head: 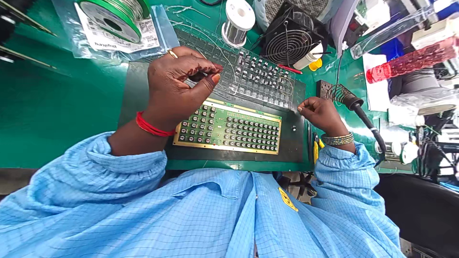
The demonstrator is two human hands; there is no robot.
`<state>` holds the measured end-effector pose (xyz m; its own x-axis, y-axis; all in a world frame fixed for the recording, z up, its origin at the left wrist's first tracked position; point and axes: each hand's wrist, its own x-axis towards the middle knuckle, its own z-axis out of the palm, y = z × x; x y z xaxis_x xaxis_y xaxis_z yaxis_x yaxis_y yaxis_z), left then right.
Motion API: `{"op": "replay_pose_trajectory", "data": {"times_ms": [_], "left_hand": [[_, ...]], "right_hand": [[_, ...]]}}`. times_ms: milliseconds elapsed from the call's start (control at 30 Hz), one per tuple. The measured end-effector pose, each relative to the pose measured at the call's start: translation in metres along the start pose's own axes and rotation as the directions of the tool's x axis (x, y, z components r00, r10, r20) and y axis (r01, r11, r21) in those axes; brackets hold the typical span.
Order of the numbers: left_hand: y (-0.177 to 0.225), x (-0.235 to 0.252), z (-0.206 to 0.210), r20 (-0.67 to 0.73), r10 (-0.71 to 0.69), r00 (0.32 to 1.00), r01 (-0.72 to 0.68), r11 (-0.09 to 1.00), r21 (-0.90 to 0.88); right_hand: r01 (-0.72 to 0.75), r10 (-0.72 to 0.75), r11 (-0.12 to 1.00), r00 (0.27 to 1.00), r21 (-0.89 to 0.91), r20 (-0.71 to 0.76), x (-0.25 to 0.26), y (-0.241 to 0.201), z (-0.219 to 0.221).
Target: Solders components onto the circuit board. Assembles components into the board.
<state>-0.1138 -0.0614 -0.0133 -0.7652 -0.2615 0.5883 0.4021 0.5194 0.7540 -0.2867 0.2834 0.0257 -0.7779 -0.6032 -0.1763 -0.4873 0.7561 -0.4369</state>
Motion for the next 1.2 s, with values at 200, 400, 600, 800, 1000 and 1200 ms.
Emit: {"op": "replay_pose_trajectory", "data": {"times_ms": [200,400,600,800,1000,1200], "left_hand": [[-0.002,0.001,-0.001,-0.005,-0.008,1.000,0.008,1.000,0.018],[-0.003,0.001,-0.001,-0.006,0.008,1.000,-0.008,1.000,0.015],[0.001,0.001,-0.002,-0.005,-0.006,1.000,0.006,1.000,-0.010],[0.004,0.001,-0.001,0.007,-0.007,1.000,0.007,1.000,-0.023],[0.004,0.001,-0.001,-0.005,0.005,1.000,-0.005,1.000,-0.018],[0.004,0.001,-0.001,0.001,0.004,1.000,-0.004,1.000,-0.005]], "right_hand": [[0.058,-0.062,0.998,0.991,-0.038,-0.116,0.030,-0.016,-0.003],[-0.082,0.053,0.972,0.990,-0.220,-0.132,0.085,-0.041,0.005],[-0.165,0.110,0.886,0.983,-0.433,-0.150,0.094,-0.062,0.030],[-0.277,0.269,0.941,0.961,-0.195,-0.066,0.105,-0.053,0.015],[-0.282,0.280,0.957,0.959,-0.067,-0.029,0.116,-0.042,0.013],[-0.181,0.179,0.983,0.982,-0.033,-0.061,0.111,-0.030,0.009]]}}
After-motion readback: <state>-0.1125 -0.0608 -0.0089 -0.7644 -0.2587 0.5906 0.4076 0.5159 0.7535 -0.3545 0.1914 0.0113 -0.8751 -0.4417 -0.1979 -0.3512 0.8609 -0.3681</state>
